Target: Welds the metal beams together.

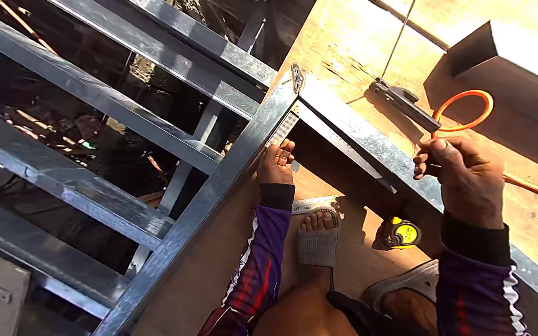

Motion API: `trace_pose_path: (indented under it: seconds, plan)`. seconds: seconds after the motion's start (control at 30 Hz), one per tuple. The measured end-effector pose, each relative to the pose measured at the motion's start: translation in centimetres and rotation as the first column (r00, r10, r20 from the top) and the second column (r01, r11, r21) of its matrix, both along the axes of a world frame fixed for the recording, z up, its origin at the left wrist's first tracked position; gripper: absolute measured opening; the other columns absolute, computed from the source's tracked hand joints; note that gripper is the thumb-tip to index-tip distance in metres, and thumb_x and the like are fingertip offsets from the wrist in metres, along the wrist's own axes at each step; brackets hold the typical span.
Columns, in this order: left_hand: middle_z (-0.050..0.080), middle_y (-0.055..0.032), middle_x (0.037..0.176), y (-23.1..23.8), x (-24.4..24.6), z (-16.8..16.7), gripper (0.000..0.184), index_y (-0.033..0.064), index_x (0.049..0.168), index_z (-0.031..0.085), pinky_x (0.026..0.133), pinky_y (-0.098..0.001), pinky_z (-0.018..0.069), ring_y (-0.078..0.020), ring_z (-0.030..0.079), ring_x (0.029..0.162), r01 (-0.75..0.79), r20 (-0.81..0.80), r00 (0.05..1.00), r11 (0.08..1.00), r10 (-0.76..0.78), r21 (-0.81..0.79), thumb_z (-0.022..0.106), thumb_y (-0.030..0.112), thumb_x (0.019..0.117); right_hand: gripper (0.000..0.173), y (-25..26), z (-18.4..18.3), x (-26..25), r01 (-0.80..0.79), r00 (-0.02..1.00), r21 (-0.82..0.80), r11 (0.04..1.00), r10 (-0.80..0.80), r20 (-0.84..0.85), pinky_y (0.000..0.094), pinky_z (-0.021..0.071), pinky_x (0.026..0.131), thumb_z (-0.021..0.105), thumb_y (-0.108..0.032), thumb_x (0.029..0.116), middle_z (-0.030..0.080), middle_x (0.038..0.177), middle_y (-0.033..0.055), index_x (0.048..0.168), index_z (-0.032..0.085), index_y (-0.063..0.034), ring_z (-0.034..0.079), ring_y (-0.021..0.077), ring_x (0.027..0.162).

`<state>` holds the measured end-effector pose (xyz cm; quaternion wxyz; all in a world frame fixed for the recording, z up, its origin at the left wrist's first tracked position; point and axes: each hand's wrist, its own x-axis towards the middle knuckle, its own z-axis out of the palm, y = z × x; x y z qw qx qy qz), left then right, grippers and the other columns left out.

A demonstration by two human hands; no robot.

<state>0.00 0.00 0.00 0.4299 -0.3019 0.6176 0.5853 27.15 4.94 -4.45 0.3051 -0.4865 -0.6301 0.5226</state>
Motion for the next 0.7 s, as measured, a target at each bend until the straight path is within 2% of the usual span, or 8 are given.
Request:
trace_pose_path:
  seconds: [0.03, 0.07, 0.1, 0.2, 0.3, 0.4, 0.53, 0.7]
  plan:
    - [0.073, -0.0159, 0.104, -4.6, 0.7, -8.7, 0.023, -0.0027, 0.117, 0.059, 0.077, -0.0258, 0.0584, -0.0165, 0.073, 0.088, 0.105, -0.264, 0.964, 0.954, -0.029, 0.280, 0.043, 0.010, 0.1072, 0.026, 1.8, -0.8, 0.1, 0.013, 0.980, 0.146, 0.989, -0.042, 0.196, 0.0295, 0.0626, 0.065, 0.057, -0.032, 0.1068, 0.070, 0.091, 0.0014, 0.116, 0.067, -0.0103, 0.069, 0.0106, 0.070]
    - [0.076, -0.0120, 0.098, -6.3, 0.5, -13.1, 0.019, 0.0026, 0.110, 0.064, 0.071, -0.0261, 0.0592, -0.0149, 0.074, 0.083, 0.100, -0.269, 0.963, 0.934, -0.004, 0.343, 0.050, 0.015, 0.1059, 0.031, 3.6, -1.8, 0.2, -0.038, 0.922, 0.255, 0.966, -0.065, 0.381, 0.0354, 0.0606, 0.069, 0.055, -0.035, 0.1070, 0.070, 0.095, 0.0073, 0.119, 0.067, -0.0089, 0.069, 0.0155, 0.076]
    - [0.077, -0.0098, 0.095, -7.2, 0.4, -14.7, 0.017, 0.0054, 0.105, 0.066, 0.069, -0.0274, 0.0595, -0.0149, 0.074, 0.080, 0.076, -0.218, 0.976, 0.945, -0.005, 0.318, 0.053, 0.016, 0.1050, 0.034, 5.5, -2.9, 0.0, -0.117, 0.853, 0.299, 0.947, -0.058, 0.519, 0.0445, 0.0587, 0.077, 0.055, -0.034, 0.1067, 0.070, 0.103, 0.0147, 0.123, 0.066, -0.0066, 0.070, 0.0247, 0.086]
    - [0.075, -0.0143, 0.092, -9.1, 1.5, -14.8, 0.016, 0.0001, 0.104, 0.065, 0.068, -0.0305, 0.0592, -0.0194, 0.073, 0.077, 0.019, -0.074, 0.997, 0.985, -0.007, 0.172, 0.054, 0.011, 0.1037, 0.044, 10.3, -6.1, -2.0, -0.283, 0.631, 0.152, 0.947, 0.065, 0.773, 0.0676, 0.0452, 0.100, 0.063, -0.027, 0.0999, 0.058, 0.133, 0.0308, 0.137, 0.061, -0.0042, 0.057, 0.0503, 0.123]
    - [0.075, -0.0176, 0.093, -11.0, 2.9, -14.9, 0.018, -0.0055, 0.108, 0.065, 0.068, -0.0298, 0.0596, -0.0199, 0.074, 0.077, 0.087, -0.018, 0.996, 0.988, -0.085, 0.124, 0.054, 0.009, 0.1041, 0.046, 12.0, -8.9, -3.3, -0.338, 0.508, 0.094, 0.937, 0.097, 0.856, 0.0723, 0.0469, 0.091, 0.068, -0.022, 0.0941, 0.053, 0.134, 0.0338, 0.136, 0.059, -0.0052, 0.054, 0.0561, 0.121]
    - [0.077, -0.0191, 0.095, -12.5, 3.4, -15.3, 0.021, -0.0096, 0.112, 0.065, 0.057, -0.0290, 0.0596, -0.0209, 0.075, 0.069, 0.347, -0.096, 0.936, 0.936, -0.340, 0.066, 0.057, 0.009, 0.1048, 0.056, 12.6, -9.9, -3.8, -0.293, 0.482, 0.051, 0.955, 0.102, 0.870, 0.0743, 0.0461, 0.088, 0.070, -0.015, 0.0918, 0.053, 0.134, 0.0347, 0.145, 0.052, -0.0107, 0.054, 0.0573, 0.120]
    - [0.079, -0.0078, 0.088, -13.7, 1.9, -15.2, 0.027, 0.0002, 0.112, 0.071, 0.048, -0.0278, 0.0563, -0.0150, 0.073, 0.061, 0.738, -0.203, 0.620, 0.651, -0.758, -0.176, 0.064, 0.025, 0.1038, 0.056, 13.0, -10.2, -2.8, -0.332, 0.479, 0.087, 0.939, 0.089, 0.873, 0.0724, 0.0464, 0.092, 0.063, -0.008, 0.0955, 0.060, 0.130, 0.0305, 0.149, 0.049, -0.0147, 0.057, 0.0540, 0.121]
    - [0.076, -0.0102, 0.090, -14.2, -1.1, -14.8, 0.050, 0.0046, 0.114, 0.072, 0.075, -0.0438, 0.0631, -0.0217, 0.075, 0.073, 0.913, -0.050, 0.114, 0.125, -0.992, -0.389, 0.063, 0.051, 0.0999, 0.053, 10.1, -3.4, -2.1, -0.454, 0.572, 0.274, 0.848, 0.041, 0.819, 0.0707, 0.0498, 0.077, 0.058, -0.019, 0.0978, 0.062, 0.125, 0.0280, 0.149, 0.049, -0.0087, 0.064, 0.0506, 0.106]
